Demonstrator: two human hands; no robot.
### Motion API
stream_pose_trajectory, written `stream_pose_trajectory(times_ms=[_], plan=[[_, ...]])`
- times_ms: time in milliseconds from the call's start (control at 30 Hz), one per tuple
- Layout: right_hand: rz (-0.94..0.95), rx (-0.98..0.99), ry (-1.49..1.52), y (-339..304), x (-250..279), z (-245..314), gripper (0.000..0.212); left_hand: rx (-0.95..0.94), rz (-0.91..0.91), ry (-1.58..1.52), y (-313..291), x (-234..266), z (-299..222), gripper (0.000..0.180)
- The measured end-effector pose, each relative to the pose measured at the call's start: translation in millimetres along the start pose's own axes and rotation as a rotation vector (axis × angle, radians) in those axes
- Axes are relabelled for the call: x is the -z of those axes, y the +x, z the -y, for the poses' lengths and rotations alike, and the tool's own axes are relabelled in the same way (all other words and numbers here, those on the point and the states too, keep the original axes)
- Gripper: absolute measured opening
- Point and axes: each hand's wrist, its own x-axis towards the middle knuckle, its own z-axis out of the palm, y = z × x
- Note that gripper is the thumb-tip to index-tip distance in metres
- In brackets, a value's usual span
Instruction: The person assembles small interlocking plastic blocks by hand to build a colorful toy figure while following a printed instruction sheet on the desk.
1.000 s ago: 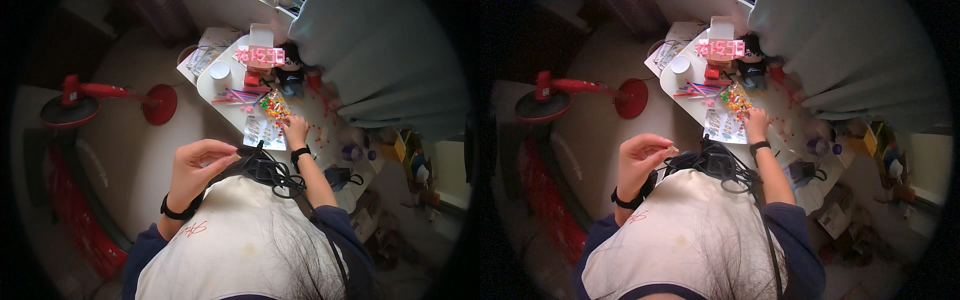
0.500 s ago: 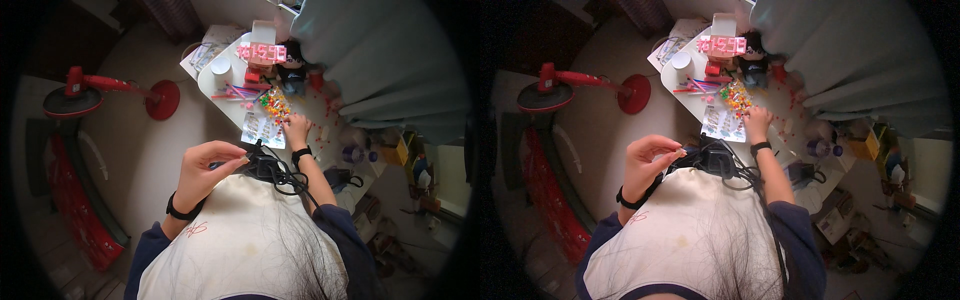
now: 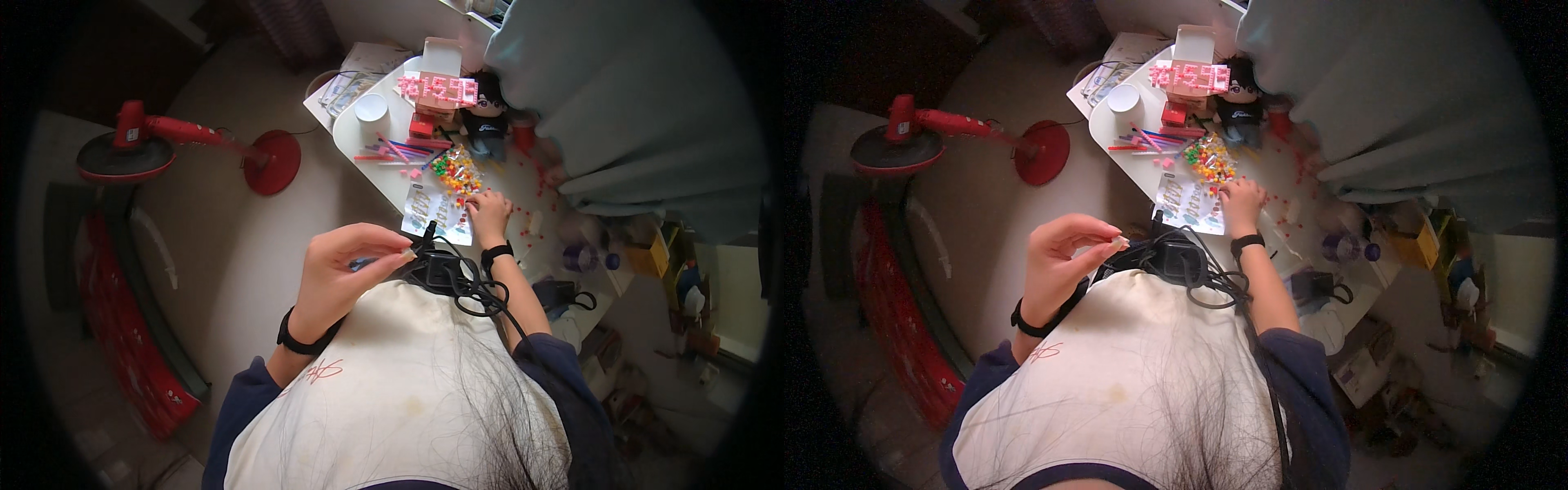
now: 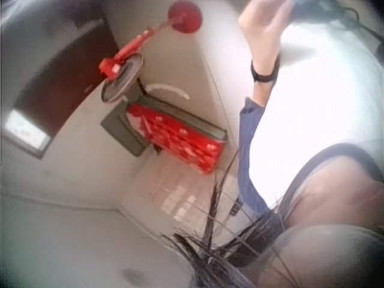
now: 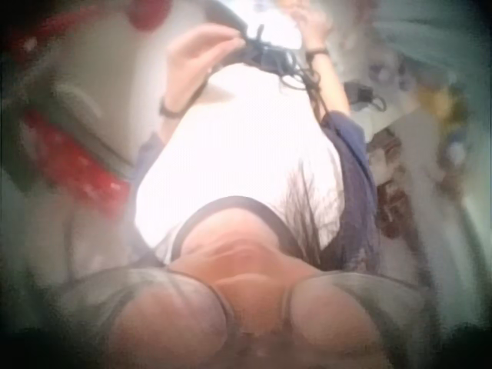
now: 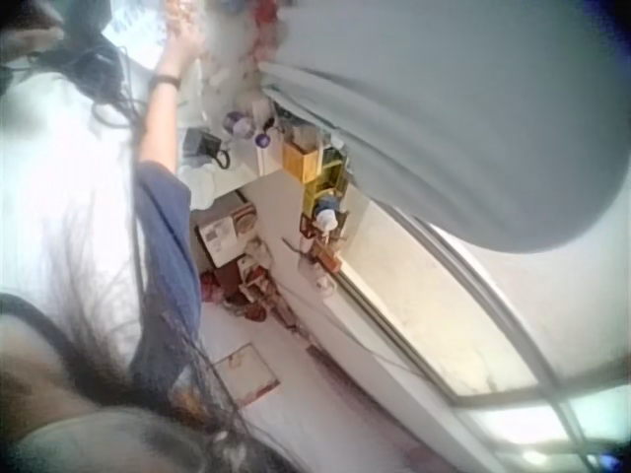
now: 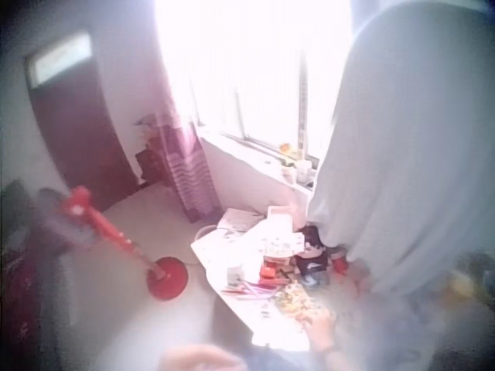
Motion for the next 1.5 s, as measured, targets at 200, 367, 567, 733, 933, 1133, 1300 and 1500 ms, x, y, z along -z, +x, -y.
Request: stream_pose_trajectory(times_ms=[200, 367, 567, 733, 933, 1133, 1300, 1500], plan=[[0.107, -0.108, 0.682, 27, 78, 30, 0.009, -0.089, 0.046, -0.013, 2, -3, -4, 0.016], [0.006, 0.197, 0.963, 31, 204, 92, 0.014, -0.141, 0.122, -0.054, 6, -12, -17, 0.016], [0.139, 0.366, 1.195, -15, 262, 150, 0.023, -0.246, 0.175, -0.067, 0, -20, -20, 0.019], [0.156, 0.228, 1.286, -27, 255, 160, 0.023, -0.242, 0.147, -0.098, -5, -26, -19, 0.021], [0.231, 0.205, 1.336, -29, 255, 162, 0.021, -0.34, 0.115, -0.012, -6, -25, -18, 0.021], [0.218, 0.19, 1.387, -30, 252, 162, 0.021, -0.357, 0.061, -0.006, -8, -27, -17, 0.021], [0.207, 0.208, 1.372, -30, 249, 164, 0.021, -0.383, 0.045, 0.046, -7, -25, -19, 0.021], [0.229, 0.212, 1.366, -28, 244, 162, 0.02, -0.379, 0.03, 0.052, -8, -25, -15, 0.02]])
